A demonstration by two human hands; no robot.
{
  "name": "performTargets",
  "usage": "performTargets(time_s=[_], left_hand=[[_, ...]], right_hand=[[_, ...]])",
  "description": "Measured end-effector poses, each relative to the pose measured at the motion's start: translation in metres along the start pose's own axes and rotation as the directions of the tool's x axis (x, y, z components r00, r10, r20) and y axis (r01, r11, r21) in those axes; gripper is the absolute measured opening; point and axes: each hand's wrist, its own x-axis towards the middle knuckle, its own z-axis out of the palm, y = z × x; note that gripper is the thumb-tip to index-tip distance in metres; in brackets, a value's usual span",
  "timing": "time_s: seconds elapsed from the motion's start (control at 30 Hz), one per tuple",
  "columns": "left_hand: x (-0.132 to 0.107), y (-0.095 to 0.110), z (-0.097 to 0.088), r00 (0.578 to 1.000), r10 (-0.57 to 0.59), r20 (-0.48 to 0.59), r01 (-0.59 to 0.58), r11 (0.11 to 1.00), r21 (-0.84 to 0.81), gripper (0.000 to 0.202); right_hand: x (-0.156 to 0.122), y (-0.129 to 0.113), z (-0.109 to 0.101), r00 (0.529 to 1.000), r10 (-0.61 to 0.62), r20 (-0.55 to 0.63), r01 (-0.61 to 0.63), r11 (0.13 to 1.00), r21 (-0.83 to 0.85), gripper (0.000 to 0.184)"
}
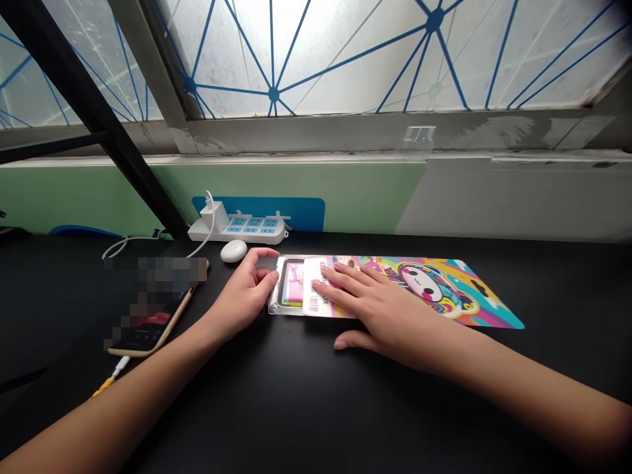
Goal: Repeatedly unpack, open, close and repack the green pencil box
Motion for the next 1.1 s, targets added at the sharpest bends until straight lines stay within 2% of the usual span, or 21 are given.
performTargets(time_s=[0.17, 0.27, 0.43, 0.63, 0.73, 0.87, 0.93, 0.97, 1.03, 1.1], left_hand=[[0.001, 0.002, -0.001, 1.0, -0.006, -0.013, 0.006, 1.0, 0.013, 0.04], [0.002, 0.004, -0.006, 0.999, 0.012, -0.031, -0.009, 0.996, 0.094, 0.035], [0.004, 0.005, -0.02, 0.998, 0.016, -0.068, 0.001, 0.97, 0.243, 0.031], [0.012, 0.007, -0.038, 0.978, 0.009, -0.208, 0.036, 0.977, 0.211, 0.04], [0.016, 0.006, -0.049, 0.976, 0.061, -0.207, 0.033, 0.907, 0.42, 0.032], [0.019, -0.001, -0.059, 0.976, 0.142, -0.166, 0.015, 0.713, 0.701, 0.029], [0.017, -0.001, -0.058, 0.95, 0.27, -0.157, -0.051, 0.629, 0.775, 0.032], [0.016, 0.001, -0.055, 0.921, 0.362, -0.147, -0.104, 0.59, 0.801, 0.032], [0.011, 0.005, -0.045, 0.84, 0.537, -0.078, -0.246, 0.506, 0.826, 0.033], [0.006, 0.007, -0.031, 0.77, 0.635, 0.064, -0.398, 0.399, 0.826, 0.034]], right_hand=[[-0.051, 0.027, -0.001, 0.994, 0.099, -0.038, -0.1, 0.995, -0.03, 0.065], [-0.071, 0.033, -0.002, 0.987, 0.137, -0.078, -0.141, 0.989, -0.045, 0.056], [-0.076, 0.029, -0.003, 0.988, 0.137, -0.078, -0.142, 0.988, -0.063, 0.053], [-0.083, 0.036, -0.008, 0.988, 0.143, -0.056, -0.146, 0.987, -0.063, 0.053], [-0.09, 0.042, -0.012, 0.989, 0.136, -0.063, -0.14, 0.989, -0.054, 0.052], [-0.089, 0.039, -0.014, 0.987, 0.136, -0.084, -0.142, 0.988, -0.067, 0.052], [-0.083, 0.033, -0.01, 0.984, 0.14, -0.107, -0.151, 0.983, -0.102, 0.051], [-0.079, 0.031, -0.008, 0.984, 0.137, -0.116, -0.151, 0.981, -0.121, 0.05], [-0.071, 0.025, -0.003, 0.983, 0.131, -0.126, -0.149, 0.978, -0.147, 0.051], [-0.063, 0.021, 0.001, 0.983, 0.125, -0.131, -0.146, 0.976, -0.163, 0.054]])
